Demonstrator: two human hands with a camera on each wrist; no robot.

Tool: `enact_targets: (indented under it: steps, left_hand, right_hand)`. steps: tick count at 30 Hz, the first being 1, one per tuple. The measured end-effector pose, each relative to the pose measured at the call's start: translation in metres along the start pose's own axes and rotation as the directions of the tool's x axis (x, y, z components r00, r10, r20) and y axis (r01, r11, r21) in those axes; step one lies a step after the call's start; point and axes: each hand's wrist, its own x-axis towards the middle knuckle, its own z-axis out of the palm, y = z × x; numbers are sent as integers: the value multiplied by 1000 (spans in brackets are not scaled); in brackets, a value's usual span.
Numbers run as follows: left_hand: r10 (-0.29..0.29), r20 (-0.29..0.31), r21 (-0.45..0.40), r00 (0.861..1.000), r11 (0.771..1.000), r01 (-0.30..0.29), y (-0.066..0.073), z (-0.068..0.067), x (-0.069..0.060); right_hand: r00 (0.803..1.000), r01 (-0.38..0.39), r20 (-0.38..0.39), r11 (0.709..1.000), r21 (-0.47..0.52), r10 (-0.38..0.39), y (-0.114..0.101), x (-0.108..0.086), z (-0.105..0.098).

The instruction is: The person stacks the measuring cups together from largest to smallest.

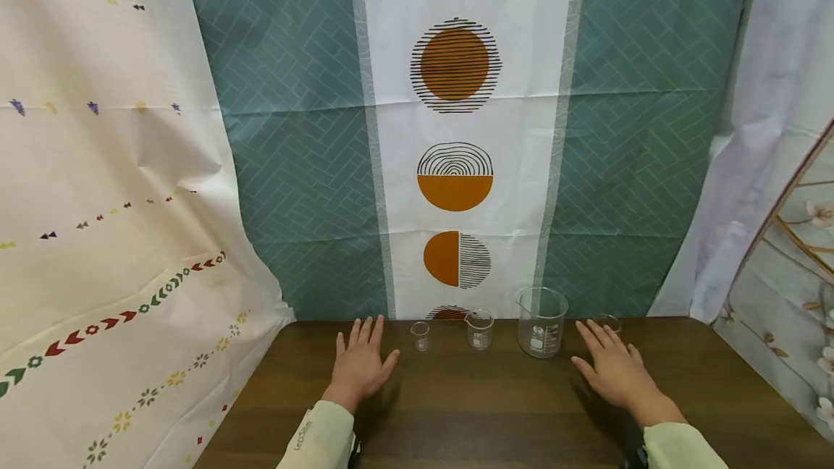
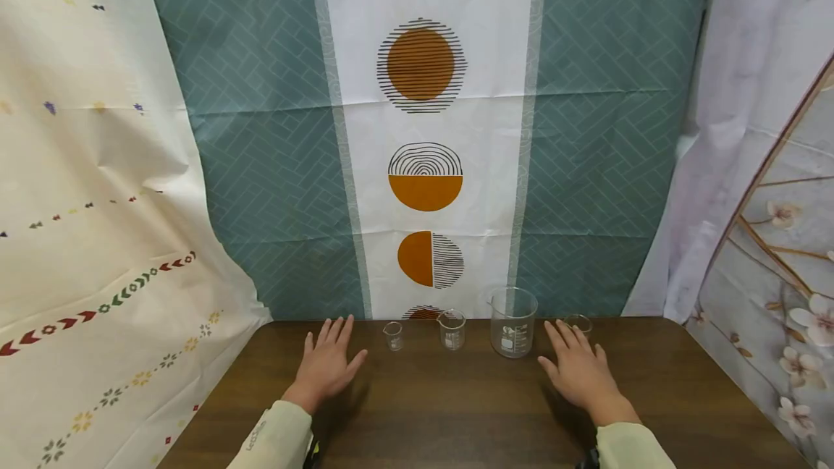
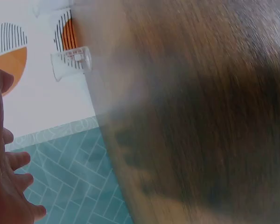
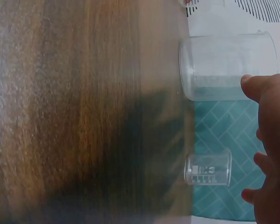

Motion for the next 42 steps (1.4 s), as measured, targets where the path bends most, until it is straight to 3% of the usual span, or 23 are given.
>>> enact_targets:
  steps: [17,29,42]
  left_hand:
    - [17,-38,-80,999,997,-20,23,8,2]
    - [42,-32,-79,999,996,-44,38,15,4]
    - [59,-10,-87,998,994,-60,56,23,6]
  right_hand:
    - [999,16,-51,999,31,-15,-9,2,3]
    - [995,28,-97,998,49,-23,-8,3,12]
    - [996,11,-89,995,96,-3,-9,5,18]
